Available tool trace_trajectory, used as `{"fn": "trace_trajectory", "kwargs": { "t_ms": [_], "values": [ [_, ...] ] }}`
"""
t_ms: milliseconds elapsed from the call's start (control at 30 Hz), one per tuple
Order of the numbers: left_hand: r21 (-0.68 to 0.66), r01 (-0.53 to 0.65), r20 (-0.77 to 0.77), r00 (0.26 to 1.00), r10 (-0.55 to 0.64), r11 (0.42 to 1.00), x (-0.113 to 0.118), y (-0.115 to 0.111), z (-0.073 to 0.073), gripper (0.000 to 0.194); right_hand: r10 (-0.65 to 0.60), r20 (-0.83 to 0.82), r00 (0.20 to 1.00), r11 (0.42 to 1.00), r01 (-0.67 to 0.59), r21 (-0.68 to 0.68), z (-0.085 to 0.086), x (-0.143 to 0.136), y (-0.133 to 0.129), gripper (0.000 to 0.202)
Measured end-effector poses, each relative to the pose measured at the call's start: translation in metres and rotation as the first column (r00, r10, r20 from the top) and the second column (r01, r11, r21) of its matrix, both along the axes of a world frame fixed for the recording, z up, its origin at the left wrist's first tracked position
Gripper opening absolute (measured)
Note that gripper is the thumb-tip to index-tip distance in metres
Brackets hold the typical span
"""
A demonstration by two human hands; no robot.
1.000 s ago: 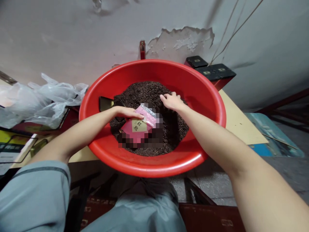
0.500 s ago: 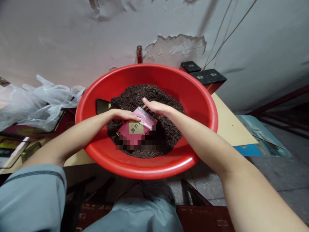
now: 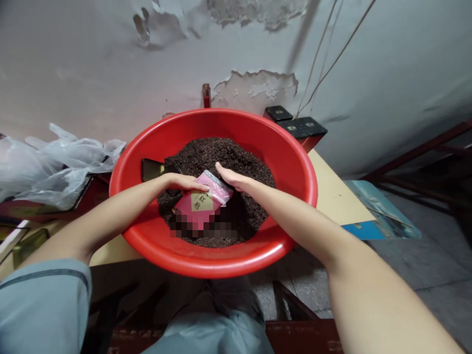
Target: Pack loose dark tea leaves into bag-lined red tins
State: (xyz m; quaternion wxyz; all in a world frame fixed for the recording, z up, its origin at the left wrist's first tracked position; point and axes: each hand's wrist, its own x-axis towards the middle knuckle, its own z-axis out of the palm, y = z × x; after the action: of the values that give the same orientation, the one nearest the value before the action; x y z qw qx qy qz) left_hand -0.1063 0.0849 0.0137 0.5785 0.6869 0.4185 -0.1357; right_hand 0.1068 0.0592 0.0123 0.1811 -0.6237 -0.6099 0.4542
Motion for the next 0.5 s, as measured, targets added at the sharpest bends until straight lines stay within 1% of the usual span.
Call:
{"fn": "trace_trajectory", "kwargs": {
  "t_ms": [33,67,100,133,167,200,233,267,300,333,400,433,500],
  "values": [
    [0.007,-0.012,-0.02,1.0,0.012,1.0,0.001,-0.001,0.001,0.084,0.069,-0.076,0.995,0.993,-0.075,-0.086,0.007,-0.001,0.0,0.081],
    [0.014,-0.025,-0.041,0.999,0.025,1.0,0.002,-0.002,0.002,0.085,0.133,-0.141,0.981,0.971,-0.157,-0.178,0.014,-0.001,0.001,0.083],
    [0.017,-0.024,-0.053,0.998,0.025,1.0,0.002,-0.003,0.003,0.085,0.182,-0.167,0.969,0.945,-0.219,-0.244,0.019,0.0,0.005,0.082],
    [0.021,-0.019,-0.058,0.998,0.02,1.0,0.003,-0.004,0.004,0.086,0.209,-0.123,0.97,0.939,-0.234,-0.253,0.024,0.003,0.011,0.08],
    [0.029,-0.011,-0.056,0.998,0.013,1.0,0.003,-0.004,0.006,0.087,0.204,-0.008,0.979,0.959,-0.202,-0.199,0.027,0.008,0.018,0.076],
    [0.038,-0.002,-0.051,0.999,0.004,0.999,0.004,-0.005,0.007,0.087,0.16,0.133,0.978,0.984,-0.148,-0.099,0.029,0.014,0.028,0.072],
    [0.047,0.007,-0.048,0.999,-0.005,0.999,0.004,-0.005,0.009,0.087,0.081,0.27,0.96,0.995,-0.093,0.033,0.029,0.021,0.038,0.068],
    [0.058,0.014,-0.05,0.999,-0.011,0.998,0.004,-0.006,0.01,0.087,-0.005,0.352,0.936,0.987,-0.052,0.153,0.028,0.028,0.049,0.064],
    [0.066,0.015,-0.057,0.998,-0.012,0.998,0.004,-0.006,0.011,0.087,-0.076,0.39,0.918,0.969,-0.024,0.244,0.025,0.036,0.06,0.062],
    [0.067,0.015,-0.065,0.998,-0.01,0.998,0.004,-0.006,0.011,0.086,-0.127,0.396,0.909,0.951,-0.002,0.308,0.023,0.042,0.071,0.063],
    [0.05,0.011,-0.066,0.998,-0.008,0.999,0.005,-0.007,0.011,0.084,-0.162,0.355,0.921,0.922,0.014,0.386,0.017,0.048,0.093,0.065],
    [0.04,0.009,-0.059,0.998,-0.007,0.999,0.005,-0.007,0.011,0.083,-0.157,0.33,0.931,0.908,0.005,0.418,0.014,0.049,0.104,0.064],
    [0.029,0.016,-0.045,0.999,-0.014,0.999,0.006,-0.007,0.011,0.083,-0.096,0.281,0.955,0.885,-0.047,0.463,0.01,0.042,0.124,0.06]
  ]
}}
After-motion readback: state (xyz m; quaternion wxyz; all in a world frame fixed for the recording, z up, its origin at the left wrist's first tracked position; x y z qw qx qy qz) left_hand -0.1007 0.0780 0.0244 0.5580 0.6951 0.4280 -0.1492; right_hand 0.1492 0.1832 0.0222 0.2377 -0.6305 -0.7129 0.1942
